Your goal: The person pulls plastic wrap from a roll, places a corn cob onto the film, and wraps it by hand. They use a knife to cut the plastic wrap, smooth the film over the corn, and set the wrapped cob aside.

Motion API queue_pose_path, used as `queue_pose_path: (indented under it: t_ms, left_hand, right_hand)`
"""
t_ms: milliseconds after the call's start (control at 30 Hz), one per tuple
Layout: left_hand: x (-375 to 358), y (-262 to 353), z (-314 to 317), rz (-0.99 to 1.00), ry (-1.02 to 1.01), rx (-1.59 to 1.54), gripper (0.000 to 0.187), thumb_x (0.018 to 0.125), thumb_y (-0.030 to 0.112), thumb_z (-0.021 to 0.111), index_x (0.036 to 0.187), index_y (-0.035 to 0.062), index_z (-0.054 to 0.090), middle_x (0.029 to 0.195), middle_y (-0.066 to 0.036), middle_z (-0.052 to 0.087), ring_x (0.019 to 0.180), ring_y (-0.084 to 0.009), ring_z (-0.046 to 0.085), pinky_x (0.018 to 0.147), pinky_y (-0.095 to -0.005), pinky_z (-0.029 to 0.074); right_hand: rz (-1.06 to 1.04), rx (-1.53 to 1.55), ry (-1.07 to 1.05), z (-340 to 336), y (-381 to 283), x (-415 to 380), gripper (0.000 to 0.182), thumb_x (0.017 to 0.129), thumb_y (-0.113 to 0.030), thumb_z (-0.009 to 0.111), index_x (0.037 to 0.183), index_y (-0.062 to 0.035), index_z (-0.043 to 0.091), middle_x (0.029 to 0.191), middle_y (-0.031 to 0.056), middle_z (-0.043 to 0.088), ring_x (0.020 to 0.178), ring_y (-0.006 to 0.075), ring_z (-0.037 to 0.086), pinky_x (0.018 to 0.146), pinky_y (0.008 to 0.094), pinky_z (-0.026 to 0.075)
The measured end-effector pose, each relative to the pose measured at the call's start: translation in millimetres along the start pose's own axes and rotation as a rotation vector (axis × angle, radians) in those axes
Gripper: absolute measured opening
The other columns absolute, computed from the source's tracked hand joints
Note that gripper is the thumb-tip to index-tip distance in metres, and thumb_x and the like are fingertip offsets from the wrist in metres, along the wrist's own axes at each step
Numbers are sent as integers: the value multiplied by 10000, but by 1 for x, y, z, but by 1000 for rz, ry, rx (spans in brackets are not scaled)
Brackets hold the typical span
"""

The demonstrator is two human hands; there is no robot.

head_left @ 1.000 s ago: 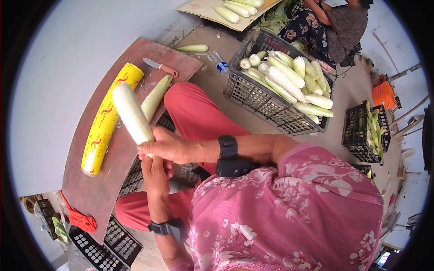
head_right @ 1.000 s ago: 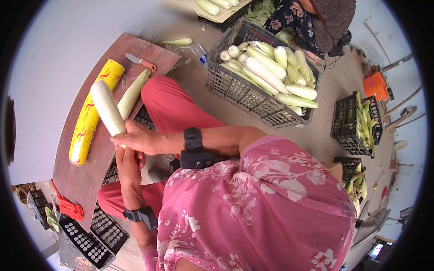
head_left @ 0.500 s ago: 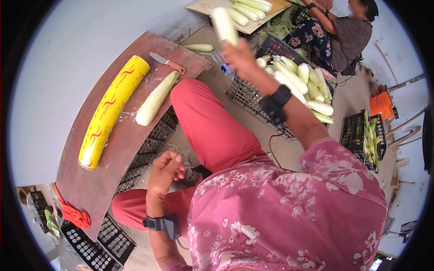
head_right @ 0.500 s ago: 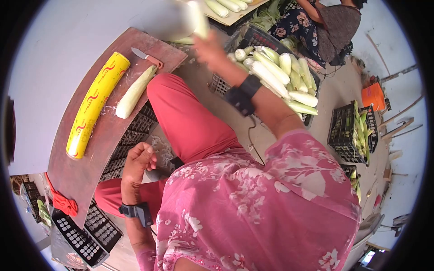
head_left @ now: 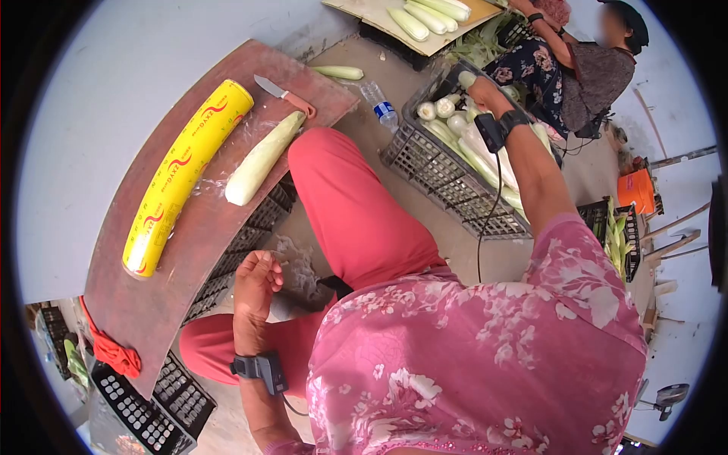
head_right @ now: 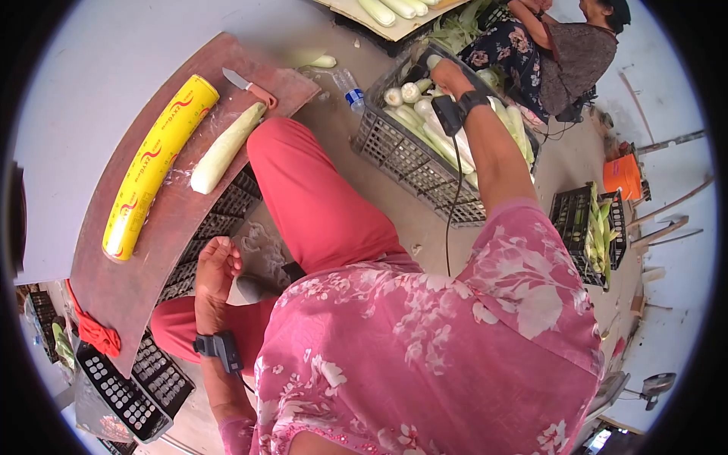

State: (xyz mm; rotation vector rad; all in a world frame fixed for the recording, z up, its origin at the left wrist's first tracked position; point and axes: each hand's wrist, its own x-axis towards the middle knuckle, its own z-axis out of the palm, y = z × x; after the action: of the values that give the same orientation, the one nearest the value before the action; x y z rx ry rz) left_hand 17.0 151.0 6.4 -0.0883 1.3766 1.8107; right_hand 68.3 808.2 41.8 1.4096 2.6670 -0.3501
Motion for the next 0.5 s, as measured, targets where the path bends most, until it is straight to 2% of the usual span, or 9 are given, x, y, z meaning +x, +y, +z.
queue_pose_path:
  t_ms: [100, 133, 167, 233, 267, 333, 433, 500]
  left_hand:
    - [1, 5, 2, -8, 34, 21, 146, 972, 201, 585, 901, 74, 575, 748, -24, 609, 575, -109, 553, 508, -230, 405]
    - [1, 6, 2, -20, 58, 22, 144, 970, 206, 588, 909, 76, 571, 750, -23, 609, 579, -111, 553, 508, -233, 405]
    - [0, 8, 2, -14, 67, 37, 146, 970, 208, 588, 909, 76, 570, 750, -23, 609, 579, -110, 554, 508, -233, 406]
    - [-3, 12, 5, -9, 103, 67, 149, 970, 212, 589, 908, 77, 569, 749, -21, 610, 580, -109, 555, 508, -233, 409]
    - [-4, 12, 4, -3, 107, 72, 152, 970, 212, 588, 905, 77, 570, 748, -21, 610, 582, -108, 556, 509, -232, 413]
    - [-2, 8, 0, 2, 102, 79, 156, 971, 213, 586, 898, 76, 571, 747, -19, 612, 586, -106, 559, 511, -229, 419]
    - [-1, 7, -6, -11, 89, 115, 172, 974, 231, 587, 884, 87, 562, 742, -13, 599, 594, -118, 551, 528, -242, 414]
    - [1, 8, -6, -8, 94, 127, 178, 979, 233, 582, 883, 85, 563, 744, -12, 599, 592, -115, 549, 533, -242, 418]
  right_hand:
    - [27, 68, 32, 3, -12, 3, 245, 823, -101, 565, 964, 68, 673, 819, 254, 666, 721, 326, 688, 569, 435, 532]
    - [-39, 89, 94, 8, -9, 4, 260, 817, -114, 574, 972, 65, 680, 864, 280, 672, 799, 365, 703, 615, 445, 558]
    - [-150, -331, -52, 9, -11, 21, 293, 811, -121, 572, 1023, 59, 665, 985, 290, 671, 899, 403, 689, 690, 463, 560]
    - [-215, -333, 104, 27, -8, 11, 331, 828, -171, 581, 1037, 76, 649, 1103, 290, 642, 1060, 425, 623, 908, 478, 503]
    - [-164, -345, 143, 40, -2, 23, 378, 833, -197, 592, 1074, 90, 642, 1125, 303, 629, 1097, 423, 606, 930, 486, 492]
    - [-218, -483, 105, 32, -21, -5, 400, 842, -187, 578, 1122, 94, 626, 1187, 320, 598, 1132, 427, 588, 952, 481, 489]
    - [-204, -578, -27, 2, -59, -48, 380, 848, -213, 610, 1159, 3, 643, 1206, 221, 633, 1131, 423, 588, 935, 480, 499]
    - [-276, -577, 44, -6, -81, -61, 359, 847, -213, 622, 1143, -12, 648, 1158, 218, 649, 1092, 409, 610, 904, 471, 508]
